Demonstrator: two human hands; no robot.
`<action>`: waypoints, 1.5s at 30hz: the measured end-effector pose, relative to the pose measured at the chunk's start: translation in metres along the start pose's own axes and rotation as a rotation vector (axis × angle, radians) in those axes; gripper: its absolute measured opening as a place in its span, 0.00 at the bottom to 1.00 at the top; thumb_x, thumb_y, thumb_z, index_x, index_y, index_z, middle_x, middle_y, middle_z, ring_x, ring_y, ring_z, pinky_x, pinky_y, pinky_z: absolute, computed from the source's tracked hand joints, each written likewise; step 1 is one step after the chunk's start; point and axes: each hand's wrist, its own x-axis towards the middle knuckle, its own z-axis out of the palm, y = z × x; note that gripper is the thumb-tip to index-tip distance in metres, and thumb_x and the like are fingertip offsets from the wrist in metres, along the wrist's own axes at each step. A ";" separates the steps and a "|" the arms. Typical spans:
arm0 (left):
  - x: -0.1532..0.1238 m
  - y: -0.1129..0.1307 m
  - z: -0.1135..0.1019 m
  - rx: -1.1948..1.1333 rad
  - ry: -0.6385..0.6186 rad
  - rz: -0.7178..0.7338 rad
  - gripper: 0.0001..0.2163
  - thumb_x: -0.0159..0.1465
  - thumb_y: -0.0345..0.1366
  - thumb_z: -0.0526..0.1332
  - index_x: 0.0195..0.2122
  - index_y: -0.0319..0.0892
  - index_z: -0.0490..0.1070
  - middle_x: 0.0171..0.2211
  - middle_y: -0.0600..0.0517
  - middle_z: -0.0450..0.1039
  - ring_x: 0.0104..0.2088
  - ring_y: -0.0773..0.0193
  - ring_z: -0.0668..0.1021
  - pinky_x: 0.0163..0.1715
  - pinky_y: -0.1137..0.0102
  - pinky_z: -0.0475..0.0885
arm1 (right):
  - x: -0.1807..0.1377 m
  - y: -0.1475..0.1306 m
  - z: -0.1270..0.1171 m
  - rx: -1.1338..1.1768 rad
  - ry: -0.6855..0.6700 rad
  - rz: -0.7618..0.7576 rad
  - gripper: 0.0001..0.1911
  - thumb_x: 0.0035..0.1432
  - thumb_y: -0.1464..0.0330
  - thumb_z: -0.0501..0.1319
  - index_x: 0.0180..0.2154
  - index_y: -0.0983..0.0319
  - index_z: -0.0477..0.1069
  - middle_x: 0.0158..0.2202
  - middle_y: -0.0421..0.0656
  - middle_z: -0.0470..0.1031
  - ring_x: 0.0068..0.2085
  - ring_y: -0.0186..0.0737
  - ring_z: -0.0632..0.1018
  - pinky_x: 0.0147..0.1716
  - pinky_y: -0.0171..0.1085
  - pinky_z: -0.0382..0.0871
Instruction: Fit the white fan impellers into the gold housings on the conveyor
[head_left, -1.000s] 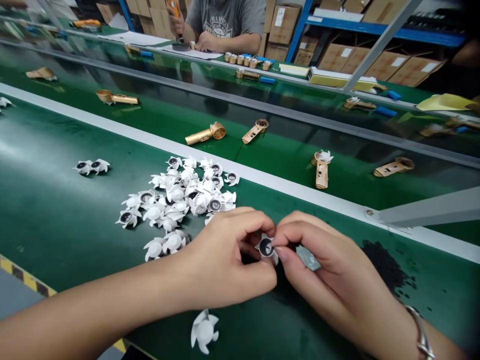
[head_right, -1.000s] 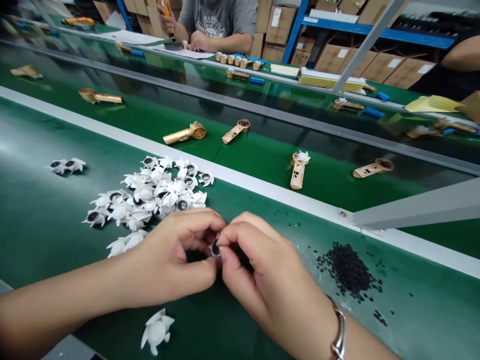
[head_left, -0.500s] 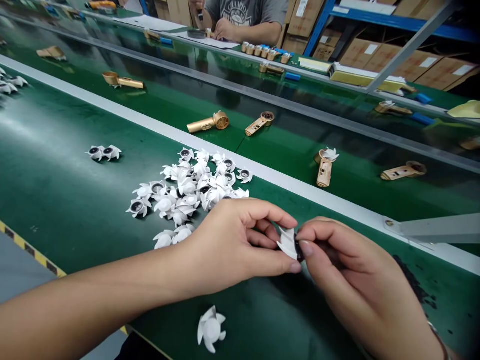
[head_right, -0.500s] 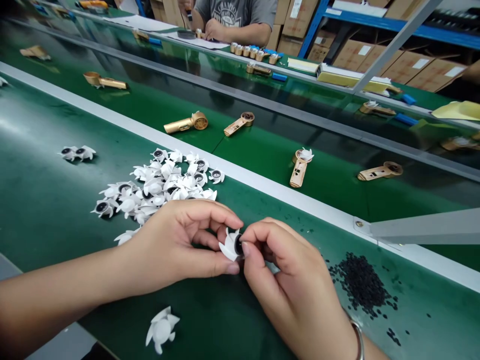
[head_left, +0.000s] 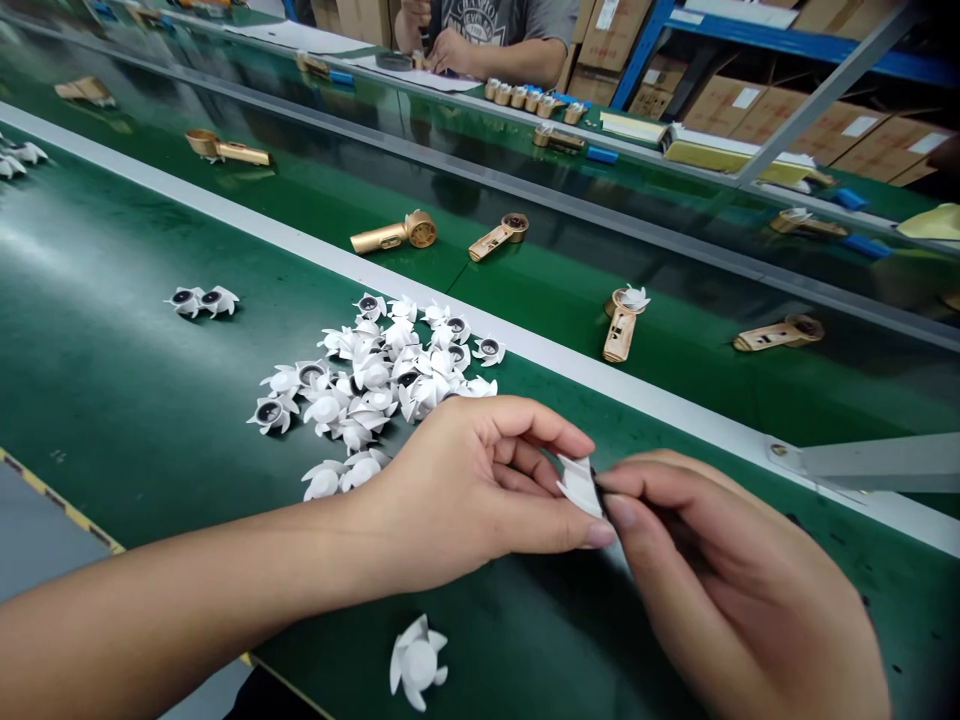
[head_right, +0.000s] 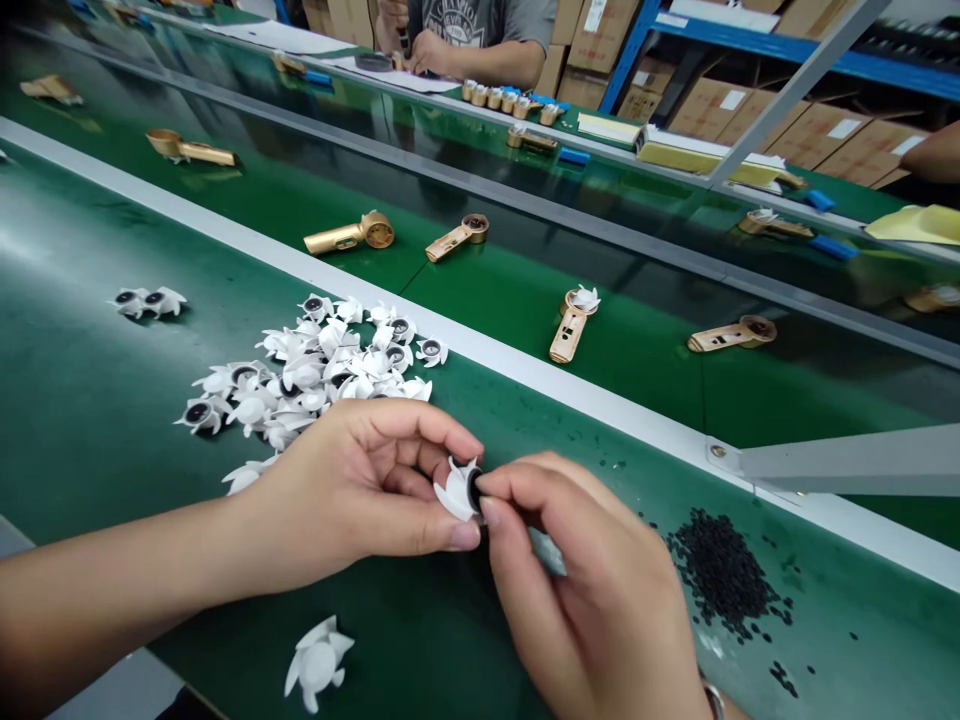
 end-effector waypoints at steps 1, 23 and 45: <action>0.000 0.001 0.000 -0.016 0.014 0.002 0.18 0.51 0.30 0.77 0.42 0.44 0.76 0.29 0.57 0.77 0.29 0.72 0.81 0.34 0.77 0.76 | -0.002 0.000 -0.003 -0.040 -0.006 -0.067 0.11 0.65 0.73 0.57 0.47 0.56 0.71 0.40 0.40 0.77 0.36 0.32 0.80 0.34 0.29 0.74; -0.012 0.054 -0.022 -0.194 0.203 0.211 0.12 0.58 0.31 0.72 0.42 0.44 0.74 0.22 0.59 0.71 0.28 0.73 0.77 0.28 0.82 0.69 | 0.278 0.066 0.049 -0.317 -0.191 -0.063 0.31 0.62 0.64 0.66 0.63 0.65 0.63 0.52 0.52 0.77 0.50 0.50 0.79 0.52 0.52 0.73; -0.013 0.042 -0.021 0.477 0.145 0.589 0.18 0.50 0.33 0.78 0.43 0.45 0.84 0.39 0.50 0.82 0.40 0.63 0.82 0.39 0.75 0.80 | 0.054 0.003 -0.033 -0.061 -0.059 -0.161 0.22 0.61 0.57 0.67 0.56 0.51 0.72 0.52 0.40 0.81 0.47 0.44 0.84 0.51 0.40 0.80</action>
